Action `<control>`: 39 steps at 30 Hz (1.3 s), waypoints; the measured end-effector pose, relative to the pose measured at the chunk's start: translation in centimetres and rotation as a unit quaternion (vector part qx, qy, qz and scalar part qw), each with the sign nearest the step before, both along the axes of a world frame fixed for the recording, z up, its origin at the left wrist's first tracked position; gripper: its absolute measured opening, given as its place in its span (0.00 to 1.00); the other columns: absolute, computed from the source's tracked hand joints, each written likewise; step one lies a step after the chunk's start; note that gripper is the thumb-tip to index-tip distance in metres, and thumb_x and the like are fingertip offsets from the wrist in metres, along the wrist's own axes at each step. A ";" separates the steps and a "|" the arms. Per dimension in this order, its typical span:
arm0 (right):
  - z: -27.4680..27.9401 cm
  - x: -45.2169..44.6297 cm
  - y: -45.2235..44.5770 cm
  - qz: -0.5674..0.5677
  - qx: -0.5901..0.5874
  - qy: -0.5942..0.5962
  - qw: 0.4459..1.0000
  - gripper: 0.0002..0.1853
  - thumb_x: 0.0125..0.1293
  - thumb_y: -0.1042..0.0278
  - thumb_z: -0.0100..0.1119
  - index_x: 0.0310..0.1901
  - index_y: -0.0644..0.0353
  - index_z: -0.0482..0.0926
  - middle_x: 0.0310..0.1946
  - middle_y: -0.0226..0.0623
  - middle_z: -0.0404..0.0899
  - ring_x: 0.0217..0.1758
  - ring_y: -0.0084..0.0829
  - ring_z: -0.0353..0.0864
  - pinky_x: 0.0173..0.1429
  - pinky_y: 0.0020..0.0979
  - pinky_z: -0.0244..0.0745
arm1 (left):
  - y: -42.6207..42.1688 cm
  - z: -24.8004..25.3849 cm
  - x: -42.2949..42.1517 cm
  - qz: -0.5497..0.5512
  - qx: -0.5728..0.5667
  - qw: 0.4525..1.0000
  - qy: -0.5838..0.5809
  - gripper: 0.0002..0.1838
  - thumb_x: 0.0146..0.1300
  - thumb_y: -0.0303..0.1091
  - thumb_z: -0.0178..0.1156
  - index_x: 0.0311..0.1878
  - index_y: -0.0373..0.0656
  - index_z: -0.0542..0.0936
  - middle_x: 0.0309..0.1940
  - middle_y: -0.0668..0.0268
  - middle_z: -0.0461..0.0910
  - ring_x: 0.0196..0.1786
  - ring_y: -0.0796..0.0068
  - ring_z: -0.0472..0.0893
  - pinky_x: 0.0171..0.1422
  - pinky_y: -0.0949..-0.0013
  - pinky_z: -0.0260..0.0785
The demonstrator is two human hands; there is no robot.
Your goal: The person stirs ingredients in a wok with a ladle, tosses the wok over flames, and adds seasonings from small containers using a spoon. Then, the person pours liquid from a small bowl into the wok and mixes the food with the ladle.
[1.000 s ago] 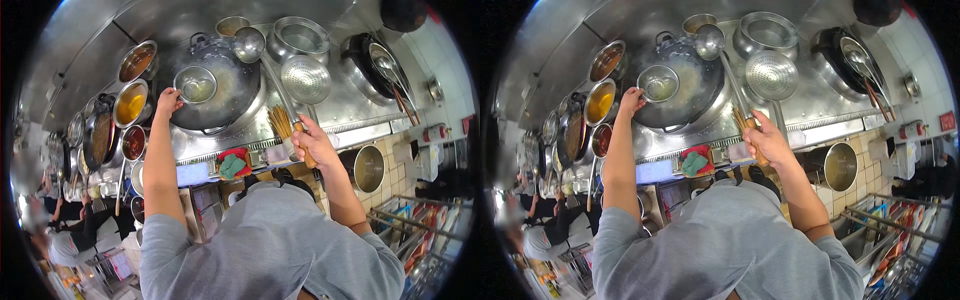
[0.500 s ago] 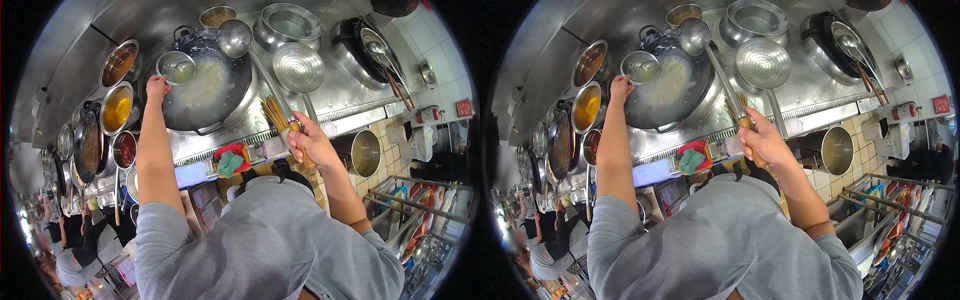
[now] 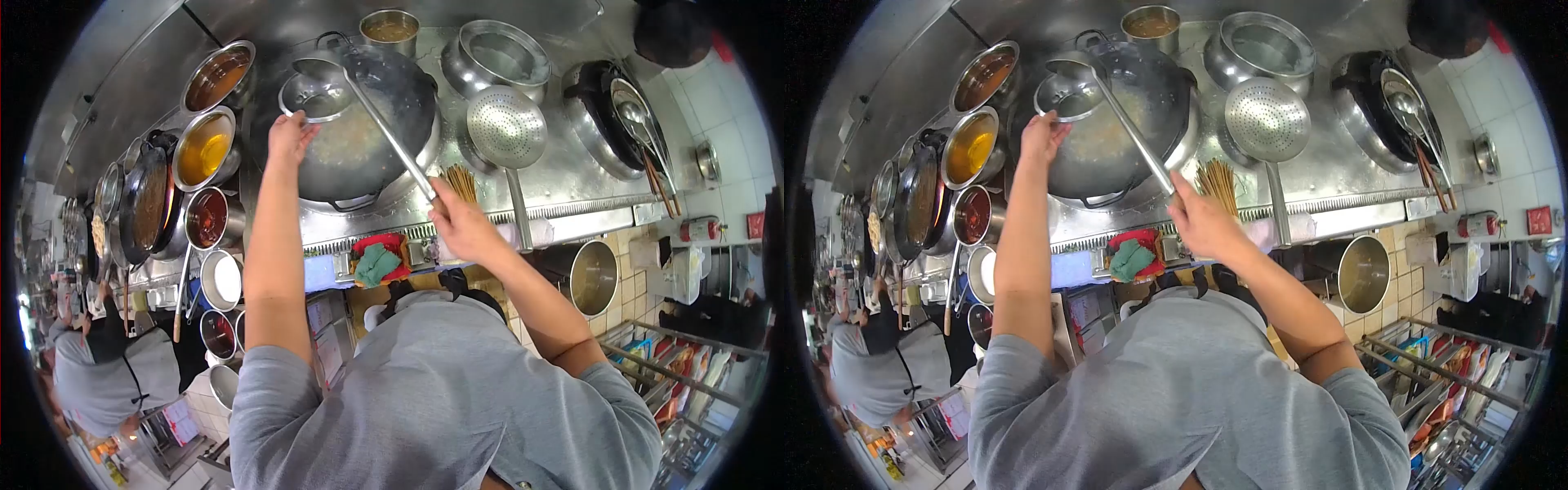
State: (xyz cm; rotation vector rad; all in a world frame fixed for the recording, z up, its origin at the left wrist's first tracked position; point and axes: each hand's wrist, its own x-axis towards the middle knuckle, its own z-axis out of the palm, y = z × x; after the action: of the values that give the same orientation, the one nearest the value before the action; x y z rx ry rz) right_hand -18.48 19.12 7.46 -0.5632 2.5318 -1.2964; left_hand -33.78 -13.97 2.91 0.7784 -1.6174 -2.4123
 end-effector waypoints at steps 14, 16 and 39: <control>7.4 -0.4 1.8 0.004 -0.129 -0.199 0.971 0.28 0.67 0.72 0.49 0.67 0.64 0.54 0.25 0.32 0.71 0.21 0.23 0.71 0.28 0.26 0.68 | 2.5 -0.9 2.5 0.074 0.088 0.991 0.073 0.06 0.66 0.25 0.51 0.44 0.35 0.68 0.42 0.57 0.73 0.40 0.62 0.78 0.48 0.63 0.79; 6.4 -0.5 1.4 0.015 -0.050 -0.065 0.997 0.29 0.66 0.71 0.50 0.67 0.64 0.55 0.27 0.37 0.74 0.25 0.29 0.74 0.33 0.29 0.70 | 2.8 -0.5 2.3 0.070 0.105 0.989 0.077 0.06 0.66 0.25 0.51 0.44 0.36 0.68 0.41 0.57 0.73 0.40 0.62 0.79 0.48 0.62 0.79; 5.8 0.5 0.5 -0.004 -0.092 -0.160 0.983 0.29 0.69 0.70 0.46 0.69 0.63 0.51 0.26 0.31 0.67 0.19 0.20 0.67 0.22 0.24 0.64 | 5.4 0.3 2.7 0.083 0.126 0.981 0.119 0.08 0.65 0.25 0.52 0.45 0.37 0.66 0.45 0.57 0.72 0.41 0.59 0.78 0.46 0.63 0.79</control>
State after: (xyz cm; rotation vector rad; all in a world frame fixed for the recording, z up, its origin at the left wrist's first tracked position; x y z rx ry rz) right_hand -17.95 19.61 13.29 -0.3455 2.1719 -1.4999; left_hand -31.06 -8.58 3.23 0.6012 -1.1286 -2.5048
